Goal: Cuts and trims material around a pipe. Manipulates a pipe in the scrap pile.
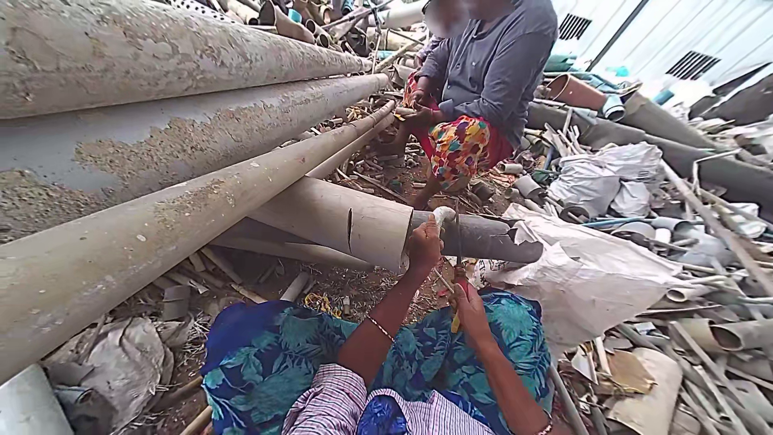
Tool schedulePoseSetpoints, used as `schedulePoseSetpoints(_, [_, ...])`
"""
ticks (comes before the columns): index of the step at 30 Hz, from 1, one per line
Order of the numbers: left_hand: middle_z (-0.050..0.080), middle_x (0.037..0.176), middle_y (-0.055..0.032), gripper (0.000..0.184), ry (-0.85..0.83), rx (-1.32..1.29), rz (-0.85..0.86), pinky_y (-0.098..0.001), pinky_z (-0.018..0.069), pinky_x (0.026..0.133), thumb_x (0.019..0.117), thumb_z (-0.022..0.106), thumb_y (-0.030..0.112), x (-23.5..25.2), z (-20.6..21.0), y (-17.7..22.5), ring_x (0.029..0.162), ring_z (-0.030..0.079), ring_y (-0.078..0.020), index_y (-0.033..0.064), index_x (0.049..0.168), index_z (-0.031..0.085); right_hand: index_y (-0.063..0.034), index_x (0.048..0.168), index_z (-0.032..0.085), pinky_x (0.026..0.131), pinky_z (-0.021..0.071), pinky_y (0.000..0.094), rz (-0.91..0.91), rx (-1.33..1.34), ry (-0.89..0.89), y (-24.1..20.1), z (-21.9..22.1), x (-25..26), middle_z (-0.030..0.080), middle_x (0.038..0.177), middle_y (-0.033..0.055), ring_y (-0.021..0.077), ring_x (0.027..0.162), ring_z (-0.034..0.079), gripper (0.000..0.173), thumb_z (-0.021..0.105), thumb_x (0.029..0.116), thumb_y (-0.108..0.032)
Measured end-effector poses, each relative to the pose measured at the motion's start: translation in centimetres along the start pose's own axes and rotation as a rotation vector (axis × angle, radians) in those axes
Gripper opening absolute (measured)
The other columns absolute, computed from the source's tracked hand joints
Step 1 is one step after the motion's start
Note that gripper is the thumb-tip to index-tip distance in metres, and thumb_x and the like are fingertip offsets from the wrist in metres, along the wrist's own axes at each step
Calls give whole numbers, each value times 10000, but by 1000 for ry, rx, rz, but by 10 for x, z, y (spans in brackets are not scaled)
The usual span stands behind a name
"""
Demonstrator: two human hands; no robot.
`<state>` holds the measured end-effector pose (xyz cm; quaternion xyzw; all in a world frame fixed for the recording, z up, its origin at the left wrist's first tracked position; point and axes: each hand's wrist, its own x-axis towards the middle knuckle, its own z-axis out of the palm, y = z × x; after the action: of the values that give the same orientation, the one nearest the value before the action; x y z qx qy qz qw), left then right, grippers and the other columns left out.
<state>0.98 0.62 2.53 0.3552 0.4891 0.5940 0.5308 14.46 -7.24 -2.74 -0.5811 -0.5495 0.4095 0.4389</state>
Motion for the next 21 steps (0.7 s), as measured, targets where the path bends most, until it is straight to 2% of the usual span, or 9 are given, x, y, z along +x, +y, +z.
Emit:
schedulePoseSetpoints(1, [474, 607, -11, 563, 5, 2, 8, -246, 408, 484, 1140, 246, 371, 1, -1, 2, 466, 426, -85, -26, 1016, 626, 22, 1254, 469, 513, 420, 185, -8, 38, 4, -3, 1, -1, 433, 719, -45, 16, 538, 439, 271, 346, 1099, -163])
schedulePoseSetpoints(4, [471, 603, -2, 570, -3, -17, -25, -228, 393, 464, 1138, 232, 389, 0, -4, 2, 456, 416, -70, -16, 1032, 620, 105, 1331, 386, 564, 455, 133, -445, 37, 87, -20, -6, -11, 475, 782, -102, -66, 591, 476, 427, 397, 1072, -235])
schedulePoseSetpoints(7, [469, 588, 12, 569, -24, -67, -65, -204, 369, 431, 1133, 239, 426, 1, -5, 3, 433, 406, -55, 8, 1039, 614, 192, 1313, 342, 654, 491, 122, -713, -76, 148, -17, -5, -5, 550, 847, -40, -97, 673, 524, 629, 395, 1092, -394])
schedulePoseSetpoints(11, [506, 638, -18, 558, -23, -16, -3, -240, 409, 492, 1138, 258, 377, -2, 2, -1, 485, 441, -79, -15, 1016, 636, 29, 1242, 452, 520, 425, 201, -8, 66, -6, -3, 8, -5, 455, 736, -23, 28, 547, 445, 266, 347, 1109, -176])
schedulePoseSetpoints(12, [507, 645, -18, 552, -21, 1, 12, -241, 421, 508, 1139, 259, 364, -3, 2, -2, 497, 447, -79, -20, 1014, 636, 23, 1244, 445, 516, 429, 202, -7, 74, -1, -1, 10, -9, 441, 729, -37, 26, 541, 443, 268, 341, 1099, -177])
schedulePoseSetpoints(15, [487, 617, -7, 562, -20, -18, -5, -227, 412, 491, 1140, 245, 363, -2, 1, 0, 478, 437, -67, -21, 998, 629, 139, 1333, 363, 584, 461, 136, -431, 21, 90, -5, 6, -16, 486, 813, -74, -65, 614, 485, 481, 412, 1065, -257])
schedulePoseSetpoints(17, [472, 583, 7, 566, -26, -30, -28, -202, 382, 447, 1136, 245, 394, -2, -1, 2, 442, 417, -52, 1, 979, 620, 170, 1287, 345, 639, 475, 106, -604, -17, 130, -2, 5, -10, 524, 859, -58, -108, 674, 509, 570, 418, 1085, -358])
schedulePoseSetpoints(18, [477, 594, 3, 565, -34, -22, -27, -206, 379, 451, 1134, 249, 406, -1, -2, 2, 447, 416, -58, 8, 988, 622, 168, 1286, 363, 643, 467, 104, -527, 10, 101, 2, 7, -8, 523, 853, -48, -99, 671, 509, 510, 409, 1089, -299])
schedulePoseSetpoints(21, [487, 613, -8, 563, -40, 16, 16, -221, 390, 468, 1136, 251, 389, -2, -1, -1, 461, 422, -68, -3, 989, 627, -21, 1177, 476, 498, 414, 163, 120, 235, -14, -6, 9, -2, 475, 704, -45, 8, 530, 454, 239, 305, 1122, -179])
